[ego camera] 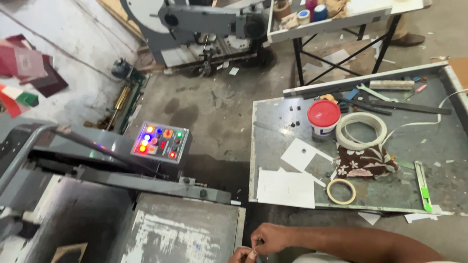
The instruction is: Manually applying tape and manipulating paper sheets on a manufacturing work surface.
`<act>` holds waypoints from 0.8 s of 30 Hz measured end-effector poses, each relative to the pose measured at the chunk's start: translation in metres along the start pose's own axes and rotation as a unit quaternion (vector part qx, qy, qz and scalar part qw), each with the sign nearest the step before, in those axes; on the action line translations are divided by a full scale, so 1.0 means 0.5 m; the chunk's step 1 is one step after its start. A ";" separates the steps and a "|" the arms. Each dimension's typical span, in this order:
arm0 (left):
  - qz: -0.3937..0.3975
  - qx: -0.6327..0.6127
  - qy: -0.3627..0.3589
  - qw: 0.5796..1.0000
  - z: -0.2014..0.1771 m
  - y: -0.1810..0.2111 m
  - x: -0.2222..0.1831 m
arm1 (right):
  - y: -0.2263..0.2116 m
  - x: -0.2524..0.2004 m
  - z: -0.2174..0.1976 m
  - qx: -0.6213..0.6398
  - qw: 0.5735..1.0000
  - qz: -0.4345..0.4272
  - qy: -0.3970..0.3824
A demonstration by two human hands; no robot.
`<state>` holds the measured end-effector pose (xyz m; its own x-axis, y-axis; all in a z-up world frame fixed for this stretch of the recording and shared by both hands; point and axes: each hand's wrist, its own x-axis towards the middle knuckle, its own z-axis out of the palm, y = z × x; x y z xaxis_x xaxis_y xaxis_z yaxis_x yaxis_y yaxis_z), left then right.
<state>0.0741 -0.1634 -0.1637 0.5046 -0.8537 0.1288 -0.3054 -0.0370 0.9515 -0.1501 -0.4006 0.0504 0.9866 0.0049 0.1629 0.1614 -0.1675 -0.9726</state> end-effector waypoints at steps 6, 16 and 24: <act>-0.061 -0.050 0.028 0.997 -0.015 0.030 -0.044 | -0.046 0.017 0.031 0.001 0.999 0.022 -0.042; -0.094 -0.099 0.149 0.979 -0.082 0.086 -0.166 | -0.050 0.108 0.184 -0.094 0.995 -0.042 -0.020; -0.037 0.002 0.268 0.963 -0.100 0.391 -0.284 | 0.130 0.178 0.368 -0.074 0.997 0.033 -0.014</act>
<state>-0.0168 -0.0233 0.0178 0.8690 -0.4581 0.1872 -0.2551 -0.0905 0.9627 -0.0476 -0.2296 -0.0290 0.9956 0.0162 0.0928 0.0932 -0.3123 -0.9454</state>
